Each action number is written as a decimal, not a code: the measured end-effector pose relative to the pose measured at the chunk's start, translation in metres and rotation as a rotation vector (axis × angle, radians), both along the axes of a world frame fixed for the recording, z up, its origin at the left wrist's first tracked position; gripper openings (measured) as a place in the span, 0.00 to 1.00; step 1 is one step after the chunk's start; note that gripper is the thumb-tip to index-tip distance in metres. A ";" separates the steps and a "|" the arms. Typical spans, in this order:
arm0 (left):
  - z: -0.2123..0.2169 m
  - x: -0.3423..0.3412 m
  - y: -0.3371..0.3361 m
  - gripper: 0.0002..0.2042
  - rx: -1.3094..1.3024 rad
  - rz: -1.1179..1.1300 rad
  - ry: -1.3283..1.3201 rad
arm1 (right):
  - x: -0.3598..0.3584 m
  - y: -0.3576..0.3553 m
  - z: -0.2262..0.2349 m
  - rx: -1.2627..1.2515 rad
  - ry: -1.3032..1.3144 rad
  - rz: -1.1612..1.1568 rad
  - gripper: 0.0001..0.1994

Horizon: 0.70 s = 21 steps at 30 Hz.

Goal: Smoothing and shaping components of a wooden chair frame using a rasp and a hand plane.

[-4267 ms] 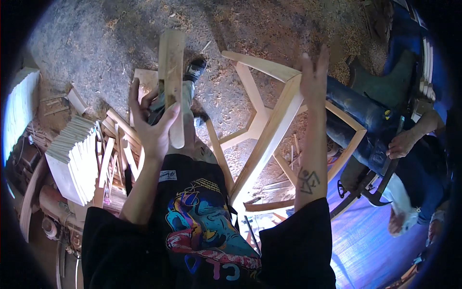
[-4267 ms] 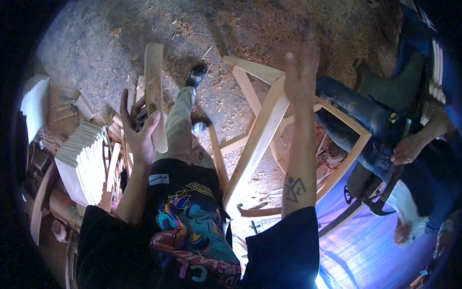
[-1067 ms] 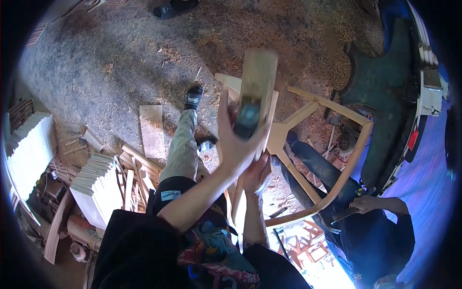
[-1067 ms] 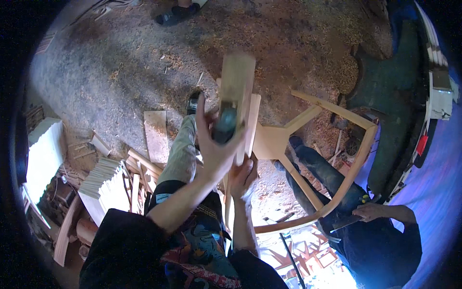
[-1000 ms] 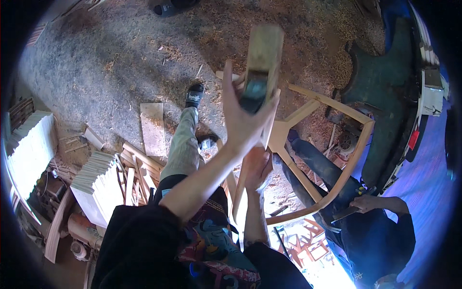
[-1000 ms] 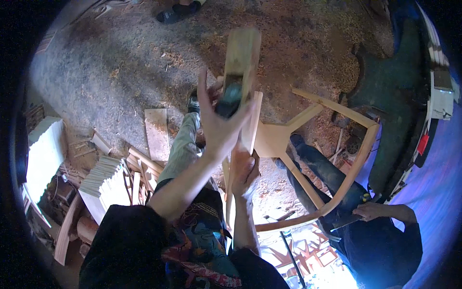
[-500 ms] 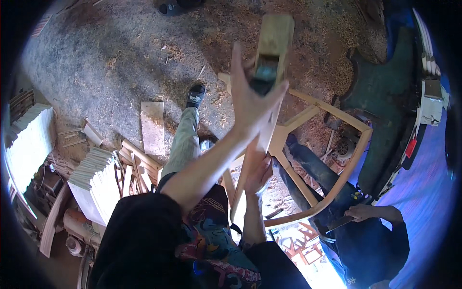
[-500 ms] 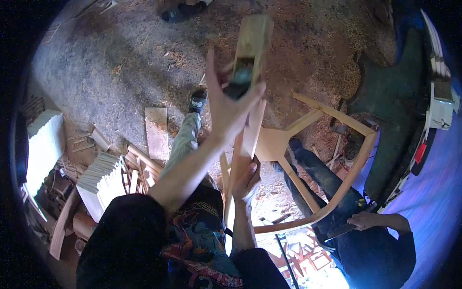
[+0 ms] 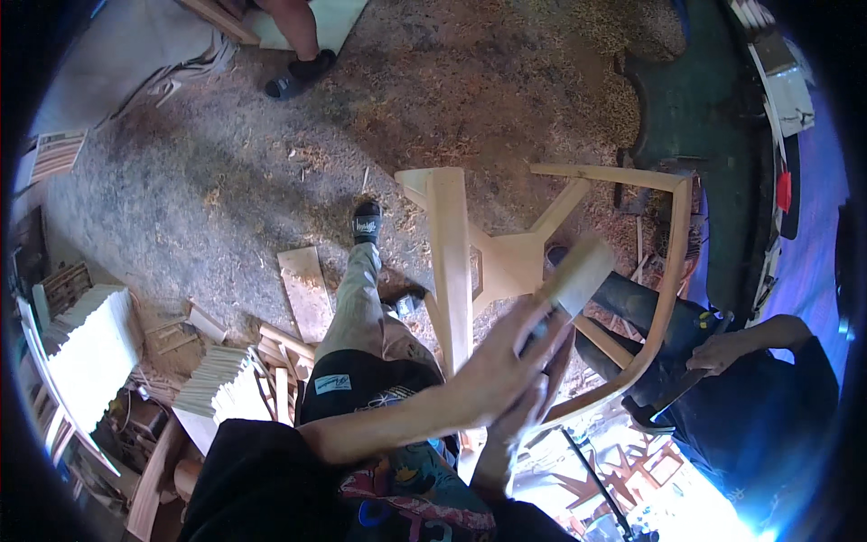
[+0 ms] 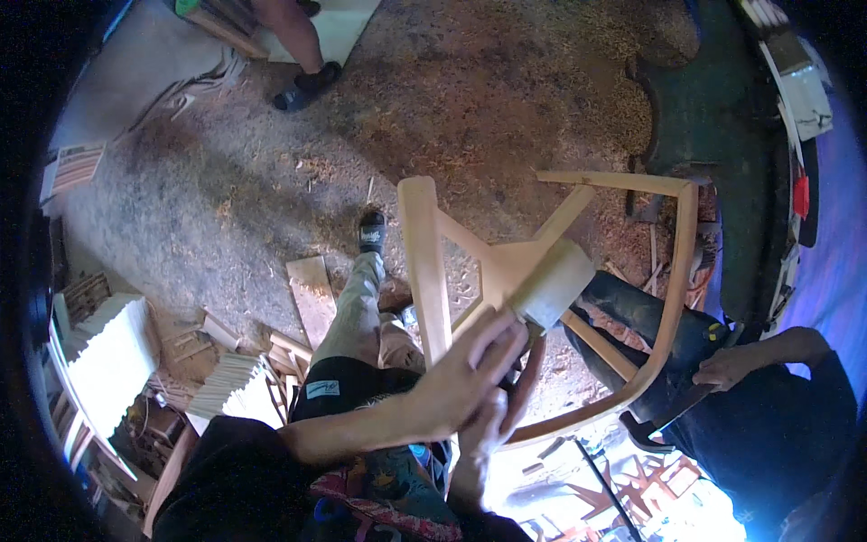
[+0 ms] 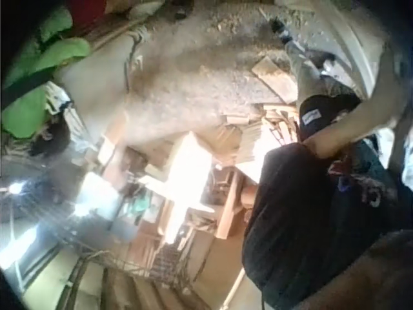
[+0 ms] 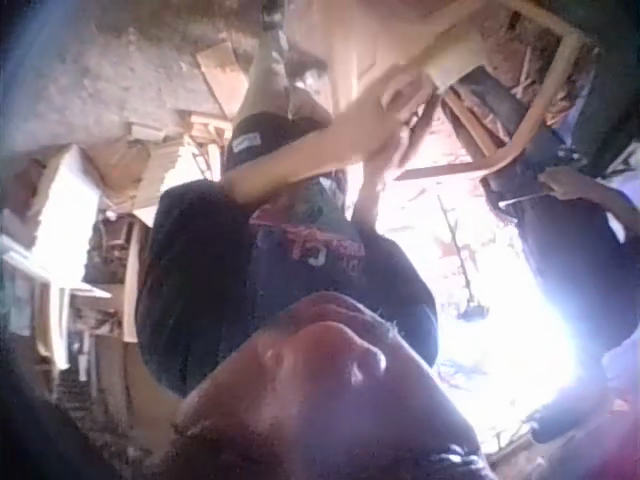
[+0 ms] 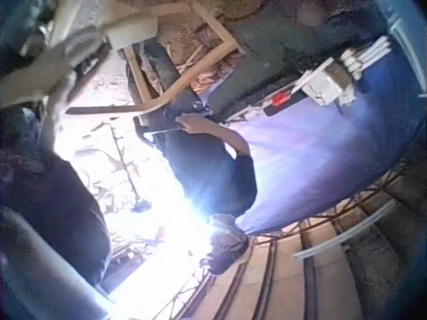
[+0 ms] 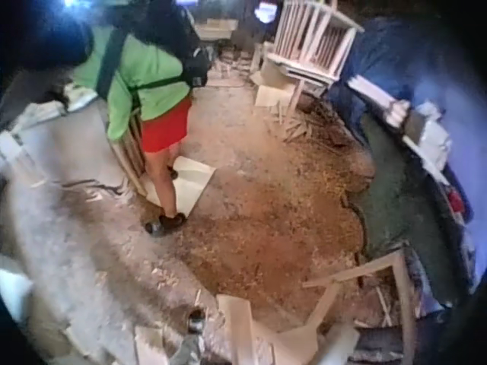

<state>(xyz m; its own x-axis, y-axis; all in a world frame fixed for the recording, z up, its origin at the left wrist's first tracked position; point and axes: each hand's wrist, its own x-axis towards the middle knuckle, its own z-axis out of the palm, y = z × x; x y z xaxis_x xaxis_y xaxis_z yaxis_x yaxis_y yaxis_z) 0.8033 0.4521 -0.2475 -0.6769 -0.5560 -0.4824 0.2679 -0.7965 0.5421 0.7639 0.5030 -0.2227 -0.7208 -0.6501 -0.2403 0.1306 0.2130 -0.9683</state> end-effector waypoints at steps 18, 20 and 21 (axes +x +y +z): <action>-0.114 0.046 -0.077 0.32 -1.239 0.003 -0.944 | -0.064 0.113 -0.093 -0.104 -0.643 0.007 0.33; -0.115 0.040 -0.087 0.31 -1.181 0.144 -0.950 | -0.064 0.110 -0.095 -0.057 -0.593 0.021 0.28; -0.117 0.038 -0.093 0.30 -1.152 0.214 -0.949 | -0.063 0.105 -0.097 -0.065 -0.595 0.044 0.27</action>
<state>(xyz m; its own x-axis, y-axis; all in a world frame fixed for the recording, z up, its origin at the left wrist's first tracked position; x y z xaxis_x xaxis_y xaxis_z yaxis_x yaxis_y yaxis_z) 0.8409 0.3586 -0.3642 -0.2325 -0.9697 0.0747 -0.4782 0.1809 0.8594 0.7006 0.6083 -0.3192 -0.4465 -0.7033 -0.5532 0.6465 0.1739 -0.7428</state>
